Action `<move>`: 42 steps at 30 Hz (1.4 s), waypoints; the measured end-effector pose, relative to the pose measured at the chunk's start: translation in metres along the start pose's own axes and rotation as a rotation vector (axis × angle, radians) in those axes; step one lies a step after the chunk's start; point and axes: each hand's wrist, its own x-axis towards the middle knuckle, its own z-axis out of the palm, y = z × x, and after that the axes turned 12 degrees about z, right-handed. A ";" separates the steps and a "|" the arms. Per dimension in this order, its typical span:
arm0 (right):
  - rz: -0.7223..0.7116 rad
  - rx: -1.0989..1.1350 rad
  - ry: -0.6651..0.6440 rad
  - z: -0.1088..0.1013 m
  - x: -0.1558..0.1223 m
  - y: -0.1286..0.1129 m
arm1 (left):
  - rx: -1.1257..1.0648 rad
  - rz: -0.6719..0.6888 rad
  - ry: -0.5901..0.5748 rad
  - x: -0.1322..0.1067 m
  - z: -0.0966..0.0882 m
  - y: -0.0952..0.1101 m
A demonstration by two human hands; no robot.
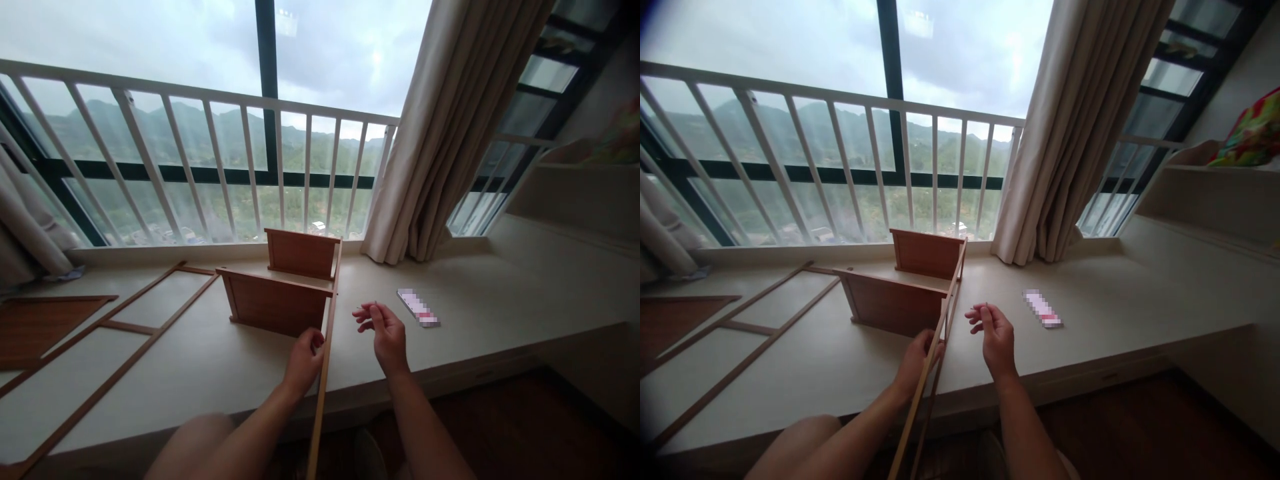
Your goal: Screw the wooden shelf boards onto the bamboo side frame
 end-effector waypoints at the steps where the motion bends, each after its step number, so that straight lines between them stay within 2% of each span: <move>1: -0.027 0.006 0.002 0.003 0.006 -0.004 | -0.028 -0.022 0.002 0.001 -0.001 -0.001; 4: -0.062 0.054 0.014 0.008 0.020 -0.001 | -0.128 -0.079 0.010 0.000 -0.001 -0.004; 9: -0.002 0.221 -0.001 0.010 0.031 0.023 | -0.418 -0.192 -0.035 -0.002 0.008 -0.005; 12: 0.011 0.175 -0.019 0.009 0.035 0.030 | -0.604 -0.257 -0.087 -0.001 0.011 -0.002; 17: -0.034 0.044 -0.077 0.002 0.043 0.028 | -0.851 -0.311 -0.092 0.000 0.004 0.010; 21: -0.067 0.015 -0.102 -0.002 0.049 0.027 | -1.235 -0.225 -0.317 -0.006 -0.006 0.014; 23: -0.078 0.017 -0.111 -0.002 0.049 0.027 | -1.338 -0.146 -0.424 -0.011 -0.010 0.014; 27: -0.082 -0.009 -0.114 0.002 0.044 0.028 | -1.401 -0.092 -0.514 -0.018 -0.013 0.019; 33: -0.078 0.052 -0.107 0.011 0.040 0.029 | -1.459 -0.198 -0.519 -0.016 -0.012 0.030; 42: -0.072 0.034 -0.103 0.015 0.043 0.028 | -1.470 -0.145 -0.502 -0.012 -0.008 0.032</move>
